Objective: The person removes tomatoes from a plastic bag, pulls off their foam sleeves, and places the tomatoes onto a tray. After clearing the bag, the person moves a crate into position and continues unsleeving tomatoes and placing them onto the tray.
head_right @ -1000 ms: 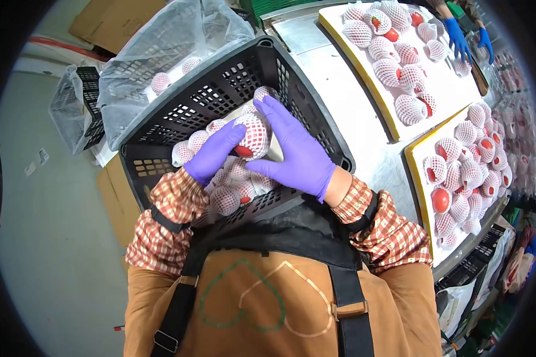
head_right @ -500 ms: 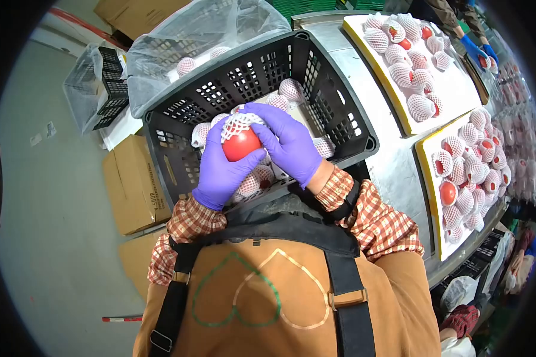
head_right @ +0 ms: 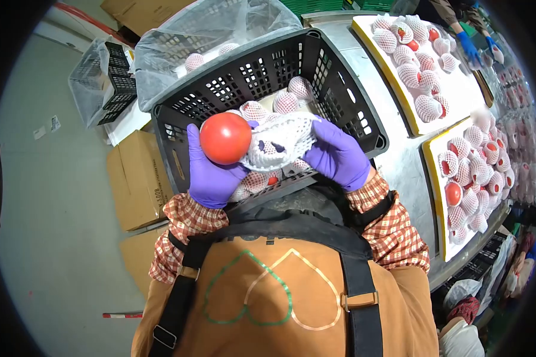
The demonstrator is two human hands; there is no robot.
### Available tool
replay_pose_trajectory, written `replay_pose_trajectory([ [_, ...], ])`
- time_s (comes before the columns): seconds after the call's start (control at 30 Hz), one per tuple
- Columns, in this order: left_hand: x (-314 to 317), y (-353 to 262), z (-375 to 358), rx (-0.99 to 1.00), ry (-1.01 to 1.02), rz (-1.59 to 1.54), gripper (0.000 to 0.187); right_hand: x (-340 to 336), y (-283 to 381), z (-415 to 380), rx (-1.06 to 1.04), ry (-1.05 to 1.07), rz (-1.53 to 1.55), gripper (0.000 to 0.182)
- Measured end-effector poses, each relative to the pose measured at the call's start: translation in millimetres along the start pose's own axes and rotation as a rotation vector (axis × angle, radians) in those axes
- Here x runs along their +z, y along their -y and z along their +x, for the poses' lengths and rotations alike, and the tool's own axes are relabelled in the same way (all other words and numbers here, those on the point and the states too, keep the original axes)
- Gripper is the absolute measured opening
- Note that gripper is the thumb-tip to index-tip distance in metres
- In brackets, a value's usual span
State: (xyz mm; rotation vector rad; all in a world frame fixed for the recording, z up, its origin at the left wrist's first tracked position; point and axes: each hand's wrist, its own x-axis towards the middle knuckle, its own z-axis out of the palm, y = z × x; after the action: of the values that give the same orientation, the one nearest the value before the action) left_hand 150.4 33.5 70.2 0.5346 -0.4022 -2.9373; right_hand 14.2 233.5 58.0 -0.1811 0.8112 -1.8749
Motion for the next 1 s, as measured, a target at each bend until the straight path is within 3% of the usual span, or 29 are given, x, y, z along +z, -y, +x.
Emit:
replay_pose_trajectory([
  [0.07, -7, 9, -6, 0.460, 0.149, 1.422, 0.070, -1, -17, 10, -0.036, 0.194, 0.488, 0.046],
  [0.1, -11, 13, 2, 0.192, -0.033, 0.654, 0.067, 0, -20, 13, -0.018, 0.221, 0.584, 0.045],
  [0.23, -16, 11, 2, 0.163, 0.010, 0.756, 0.063, -4, -12, 12, -0.045, 0.243, 0.560, 0.049],
  [0.27, -13, 6, 1, 0.038, 0.065, 0.443, 0.058, -5, -6, 9, -0.043, 0.240, 0.561, 0.049],
  [0.3, -10, 4, 0, -0.085, 0.116, 0.128, 0.055, -6, -1, 7, -0.109, 0.104, 0.303, 0.051],
  [0.33, -8, 7, -2, -0.086, 0.112, 0.124, 0.055, -4, 5, 5, -0.169, -0.031, 0.044, 0.053],
  [0.4, -4, 11, -5, 0.059, 0.080, 0.416, 0.055, 0, 8, 8, -0.198, -0.009, -0.002, 0.056],
  [0.47, 1, 15, -3, 0.092, 0.069, 0.525, 0.065, -10, 0, 13, -0.432, -0.175, -0.569, 0.056],
  [0.53, 3, 18, 2, 0.380, 0.109, 1.129, 0.075, -16, -10, 14, -0.526, -0.211, -0.827, 0.059],
  [0.6, 12, 23, 2, 0.491, 0.099, 1.253, 0.079, -13, -16, 16, -0.567, -0.151, -1.006, 0.059],
  [0.67, 17, 23, 3, 0.602, 0.093, 1.375, 0.083, 2, -15, 13, -0.503, -0.004, -1.010, 0.061],
  [0.73, 20, 21, 5, 0.881, 0.107, 1.741, 0.080, 29, -20, 9, -0.384, 0.078, -0.683, 0.074],
  [0.77, 23, 22, 5, 0.946, 0.102, 1.774, 0.081, 32, -21, 11, -0.387, 0.075, -0.690, 0.074],
  [0.83, 30, 24, 6, 0.989, 0.112, 1.838, 0.081, 35, -21, 13, -0.520, 0.106, -0.690, 0.083],
  [1.0, 32, 25, 4, 1.084, 0.192, 1.891, 0.085, 35, -14, 6, -0.444, 0.043, -0.472, 0.078],
])
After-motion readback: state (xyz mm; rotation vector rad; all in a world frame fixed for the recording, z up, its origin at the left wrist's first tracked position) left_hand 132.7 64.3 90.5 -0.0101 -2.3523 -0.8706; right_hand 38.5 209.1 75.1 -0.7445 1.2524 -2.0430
